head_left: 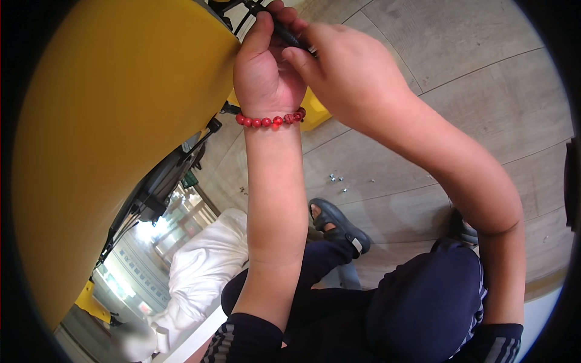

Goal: Replacing or repairing a part of a yellow electric motorcycle, involving screw removal and plastic casing alignment.

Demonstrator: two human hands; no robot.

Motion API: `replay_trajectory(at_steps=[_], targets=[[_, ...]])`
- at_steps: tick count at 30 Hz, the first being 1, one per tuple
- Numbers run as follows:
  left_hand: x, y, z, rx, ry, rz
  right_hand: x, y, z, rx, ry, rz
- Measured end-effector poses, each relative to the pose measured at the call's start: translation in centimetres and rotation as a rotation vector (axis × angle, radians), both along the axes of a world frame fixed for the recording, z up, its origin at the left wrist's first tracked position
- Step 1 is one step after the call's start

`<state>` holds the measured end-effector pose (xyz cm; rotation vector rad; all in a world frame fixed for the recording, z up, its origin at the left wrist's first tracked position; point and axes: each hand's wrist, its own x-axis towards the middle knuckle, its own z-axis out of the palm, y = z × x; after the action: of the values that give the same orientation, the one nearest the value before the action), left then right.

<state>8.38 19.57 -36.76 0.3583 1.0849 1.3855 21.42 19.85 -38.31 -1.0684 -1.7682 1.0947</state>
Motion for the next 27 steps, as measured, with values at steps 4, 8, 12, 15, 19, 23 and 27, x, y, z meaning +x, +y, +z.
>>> replay_trajectory(at_steps=[4, 8, 12, 15, 19, 23, 27], targets=[[0.0, 0.0, 0.1, -0.006, 0.063, 0.014, -0.1, 0.7, 0.9, -0.22, -0.065, 0.184], [0.6, 0.1, 0.8, 0.032, 0.071, 0.003, 0.0, 2.0, -0.6, -0.829, 0.792, 0.407], [-0.6, 0.6, 0.3, 0.046, 0.043, -0.107, 0.1, 1.7, -0.2, -1.383, 1.119, 0.485], [-1.5, 0.5, -0.2, 0.08, 0.087, -0.23, -1.0, 1.2, -0.8, -0.987, 0.817, 0.328], [-1.4, 0.7, -0.7, 0.095, -0.051, -0.17, -0.9, 0.8, 1.0, -0.288, 0.089, 0.033], [-0.3, 0.8, -0.6, 0.086, -0.019, -0.102, -0.7, 1.5, 0.6, -0.31, 0.238, 0.102], [0.6, 0.6, -0.4, 0.085, -0.02, -0.059, -1.5, 1.4, -0.8, -0.624, 0.555, 0.114]])
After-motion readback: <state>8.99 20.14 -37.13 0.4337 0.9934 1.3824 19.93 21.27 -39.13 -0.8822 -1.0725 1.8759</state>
